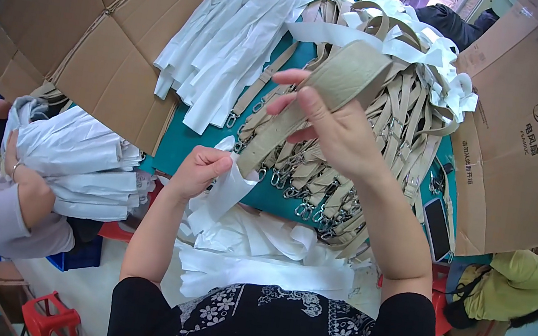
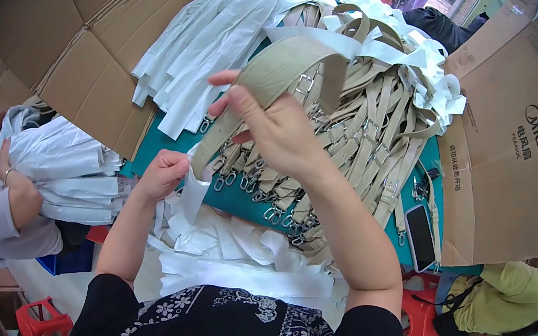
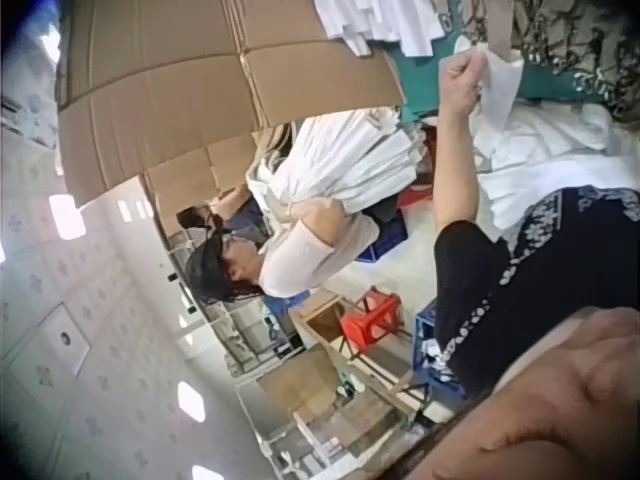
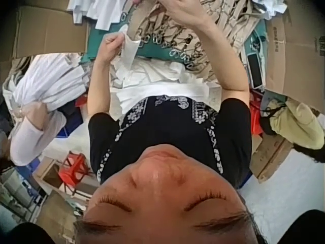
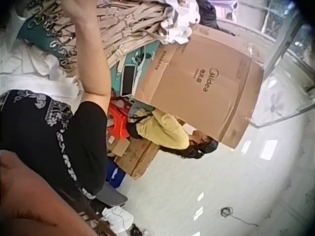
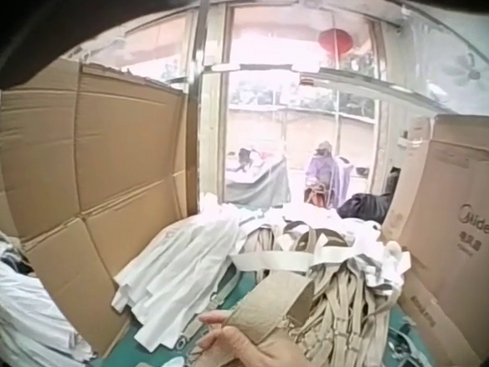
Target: Fold and package beige straps into white cloth sleeves.
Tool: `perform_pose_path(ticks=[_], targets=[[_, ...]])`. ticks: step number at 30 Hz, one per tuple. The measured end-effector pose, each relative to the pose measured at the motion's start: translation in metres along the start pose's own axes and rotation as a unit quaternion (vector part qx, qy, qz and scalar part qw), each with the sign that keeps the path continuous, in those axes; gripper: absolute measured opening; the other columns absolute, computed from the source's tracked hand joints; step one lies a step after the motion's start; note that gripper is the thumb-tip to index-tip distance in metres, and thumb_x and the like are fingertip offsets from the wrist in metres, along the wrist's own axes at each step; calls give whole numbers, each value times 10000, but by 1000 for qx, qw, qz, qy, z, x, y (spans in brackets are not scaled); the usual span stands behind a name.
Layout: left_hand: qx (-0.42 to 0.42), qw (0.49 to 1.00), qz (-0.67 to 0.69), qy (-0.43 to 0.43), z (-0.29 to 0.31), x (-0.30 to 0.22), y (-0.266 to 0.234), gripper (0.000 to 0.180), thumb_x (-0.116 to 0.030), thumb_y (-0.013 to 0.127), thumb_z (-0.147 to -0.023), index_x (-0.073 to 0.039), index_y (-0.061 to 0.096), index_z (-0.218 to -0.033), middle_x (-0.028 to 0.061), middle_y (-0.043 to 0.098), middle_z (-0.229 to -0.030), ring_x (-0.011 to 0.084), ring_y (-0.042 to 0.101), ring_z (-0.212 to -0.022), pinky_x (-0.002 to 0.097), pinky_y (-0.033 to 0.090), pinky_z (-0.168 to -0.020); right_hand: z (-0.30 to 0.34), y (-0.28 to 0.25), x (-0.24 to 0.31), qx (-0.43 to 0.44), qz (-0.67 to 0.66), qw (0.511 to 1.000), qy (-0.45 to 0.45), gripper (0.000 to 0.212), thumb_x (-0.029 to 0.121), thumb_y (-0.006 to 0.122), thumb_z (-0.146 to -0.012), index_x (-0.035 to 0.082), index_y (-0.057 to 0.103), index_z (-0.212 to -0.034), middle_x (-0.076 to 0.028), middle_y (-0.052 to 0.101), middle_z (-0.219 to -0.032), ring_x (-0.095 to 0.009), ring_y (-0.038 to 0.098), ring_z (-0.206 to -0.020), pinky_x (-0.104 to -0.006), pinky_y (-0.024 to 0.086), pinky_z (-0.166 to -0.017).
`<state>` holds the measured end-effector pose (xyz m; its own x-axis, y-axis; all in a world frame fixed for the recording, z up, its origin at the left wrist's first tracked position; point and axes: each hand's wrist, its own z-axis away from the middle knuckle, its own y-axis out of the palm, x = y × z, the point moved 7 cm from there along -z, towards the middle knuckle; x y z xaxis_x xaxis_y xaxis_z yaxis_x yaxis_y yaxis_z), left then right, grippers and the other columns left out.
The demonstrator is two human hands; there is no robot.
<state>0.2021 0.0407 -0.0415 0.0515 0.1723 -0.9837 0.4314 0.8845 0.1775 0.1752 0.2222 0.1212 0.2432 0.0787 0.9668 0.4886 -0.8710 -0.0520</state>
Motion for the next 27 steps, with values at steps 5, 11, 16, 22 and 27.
perform_pose_path(ticks=[5,11,16,22,27], targets=[[-73,997,-11,35,7,-42,11,249,-227,558,-852,6,643,-854,-3,600,-731,55,496,-644,214,395,-589,0,26,-11,60,123,988,-66,339,289,386,-923,79,489,-1169,-100,544,-1065,-172,535,-943,-288,436,-787],[-200,965,-158,58,19,-39,13,156,-112,544,-855,24,620,-846,-26,572,-705,25,465,-642,180,379,-568,27,69,-80,97,-35,995,-5,446,274,482,-873,118,396,-1281,-137,387,-1281,-256,367,-1181,-369,255,-998],[-251,950,-176,62,56,-15,3,147,-89,541,-850,43,599,-823,-13,574,-724,35,477,-644,182,389,-572,12,-37,-82,-154,-472,865,74,416,380,422,-896,79,412,-1182,-105,549,-1049,-228,538,-958,-367,449,-836],[-268,958,-82,64,49,-14,1,211,-151,552,-860,38,629,-915,19,620,-800,56,509,-705,192,410,-635,12,-41,-5,-207,-271,939,-49,390,356,332,-934,51,402,-1166,-101,575,-949,-194,572,-873,-326,472,-782],[-253,961,-78,79,37,-29,-2,243,-174,555,-858,37,630,-954,37,629,-847,70,527,-755,201,408,-683,10,-22,31,-162,-136,968,-138,380,342,324,-938,47,399,-1167,-92,594,-869,-193,586,-837,-319,477,-772]])
